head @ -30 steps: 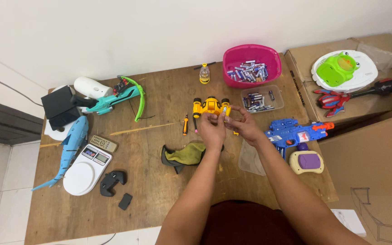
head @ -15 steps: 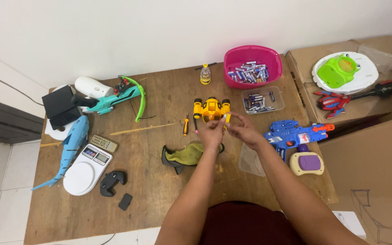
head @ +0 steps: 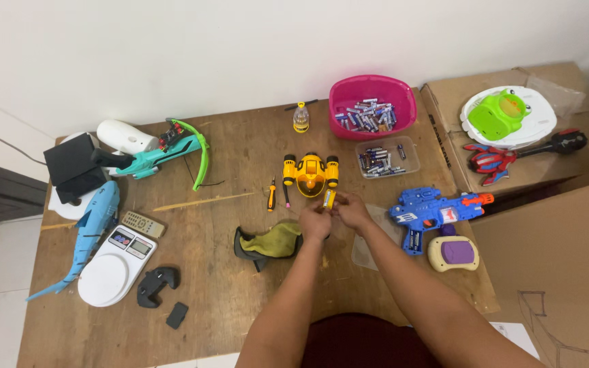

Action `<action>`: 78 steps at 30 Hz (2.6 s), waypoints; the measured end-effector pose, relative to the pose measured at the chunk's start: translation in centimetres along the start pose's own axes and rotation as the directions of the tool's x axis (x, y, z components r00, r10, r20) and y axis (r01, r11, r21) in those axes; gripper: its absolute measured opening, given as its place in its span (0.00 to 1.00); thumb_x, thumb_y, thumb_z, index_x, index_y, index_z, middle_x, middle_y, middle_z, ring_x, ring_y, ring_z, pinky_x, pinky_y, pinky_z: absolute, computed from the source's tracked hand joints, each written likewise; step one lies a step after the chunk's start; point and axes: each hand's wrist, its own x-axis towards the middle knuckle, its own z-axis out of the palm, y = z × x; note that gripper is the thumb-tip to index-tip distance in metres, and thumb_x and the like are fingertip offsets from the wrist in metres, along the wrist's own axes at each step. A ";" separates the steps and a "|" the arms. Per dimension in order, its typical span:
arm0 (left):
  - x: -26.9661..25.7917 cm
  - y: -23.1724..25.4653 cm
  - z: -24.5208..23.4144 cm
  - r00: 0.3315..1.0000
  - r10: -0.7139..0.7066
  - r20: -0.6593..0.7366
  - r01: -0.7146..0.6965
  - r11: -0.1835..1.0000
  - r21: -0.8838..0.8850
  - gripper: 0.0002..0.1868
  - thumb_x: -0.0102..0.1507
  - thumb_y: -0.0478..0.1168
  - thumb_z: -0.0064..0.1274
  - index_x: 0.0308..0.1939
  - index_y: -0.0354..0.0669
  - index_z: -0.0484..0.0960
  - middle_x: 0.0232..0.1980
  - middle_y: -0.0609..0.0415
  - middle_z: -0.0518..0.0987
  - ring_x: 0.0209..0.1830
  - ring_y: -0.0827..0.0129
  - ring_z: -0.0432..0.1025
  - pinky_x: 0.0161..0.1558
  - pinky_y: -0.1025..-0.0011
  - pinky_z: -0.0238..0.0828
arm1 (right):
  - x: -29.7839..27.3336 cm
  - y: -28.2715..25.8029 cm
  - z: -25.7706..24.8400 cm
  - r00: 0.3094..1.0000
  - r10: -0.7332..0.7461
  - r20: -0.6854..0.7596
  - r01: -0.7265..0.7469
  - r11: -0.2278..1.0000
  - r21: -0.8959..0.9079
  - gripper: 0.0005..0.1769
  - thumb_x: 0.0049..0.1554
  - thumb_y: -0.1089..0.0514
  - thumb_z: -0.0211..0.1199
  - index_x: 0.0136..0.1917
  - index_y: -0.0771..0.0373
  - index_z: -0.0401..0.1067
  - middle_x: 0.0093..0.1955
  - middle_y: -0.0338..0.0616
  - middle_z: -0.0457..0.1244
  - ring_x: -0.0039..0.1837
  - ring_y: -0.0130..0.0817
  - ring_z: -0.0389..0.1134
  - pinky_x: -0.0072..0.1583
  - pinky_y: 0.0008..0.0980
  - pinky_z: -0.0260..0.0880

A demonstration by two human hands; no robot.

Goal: The person picks up batteries from a pink container and wipes each one with a cloth. They handle the batteries one at a time, wiping them and placing them back into the container. The person also briefly handles a yellow toy drill and a green cloth.

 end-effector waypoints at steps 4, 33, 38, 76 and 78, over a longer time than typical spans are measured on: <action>0.1 0.3 0.4 0.999 -0.032 0.012 0.031 0.998 0.056 0.16 0.58 0.40 0.60 0.50 0.43 0.88 0.44 0.43 0.86 0.46 0.53 0.81 0.50 0.59 0.75 | 0.6 1.6 -0.3 0.997 -0.061 -0.048 0.045 0.960 -0.275 0.19 0.60 0.68 0.56 0.63 0.64 0.75 0.52 0.47 0.71 0.51 0.36 0.73 0.52 0.35 0.75; -4.0 7.8 -1.1 0.947 0.019 -0.321 0.049 0.978 0.203 0.16 0.57 0.41 0.60 0.48 0.45 0.84 0.44 0.42 0.83 0.46 0.46 0.77 0.46 0.52 0.74 | -4.2 -7.7 1.7 0.941 -0.305 -0.149 -0.010 0.413 -0.910 0.24 0.49 0.42 0.72 0.53 0.59 0.78 0.49 0.58 0.69 0.53 0.56 0.71 0.54 0.50 0.70; -2.2 9.6 -0.4 0.936 0.167 -0.312 -0.128 0.982 0.141 0.13 0.59 0.41 0.57 0.47 0.45 0.85 0.41 0.46 0.85 0.43 0.50 0.79 0.44 0.55 0.75 | -4.0 -10.0 0.4 0.955 -0.286 -0.082 0.052 0.432 -0.900 0.18 0.50 0.50 0.68 0.54 0.53 0.80 0.51 0.53 0.70 0.54 0.52 0.72 0.55 0.47 0.72; 20.8 24.6 8.8 0.837 0.329 0.437 -0.544 0.581 0.605 0.12 0.64 0.36 0.48 0.44 0.41 0.88 0.49 0.39 0.84 0.51 0.50 0.80 0.51 0.56 0.77 | 16.0 -23.0 -6.9 0.859 -0.475 0.192 0.336 0.240 -0.911 0.18 0.47 0.53 0.69 0.51 0.60 0.76 0.52 0.57 0.70 0.55 0.58 0.71 0.55 0.53 0.71; 21.3 24.0 9.7 0.850 0.304 0.430 -0.519 0.621 0.587 0.13 0.65 0.37 0.47 0.44 0.41 0.88 0.49 0.39 0.84 0.51 0.49 0.80 0.51 0.57 0.77 | 17.0 -23.0 -7.3 0.912 -0.383 0.146 0.251 0.240 -0.938 0.20 0.46 0.50 0.71 0.50 0.60 0.76 0.51 0.58 0.70 0.55 0.57 0.71 0.57 0.52 0.71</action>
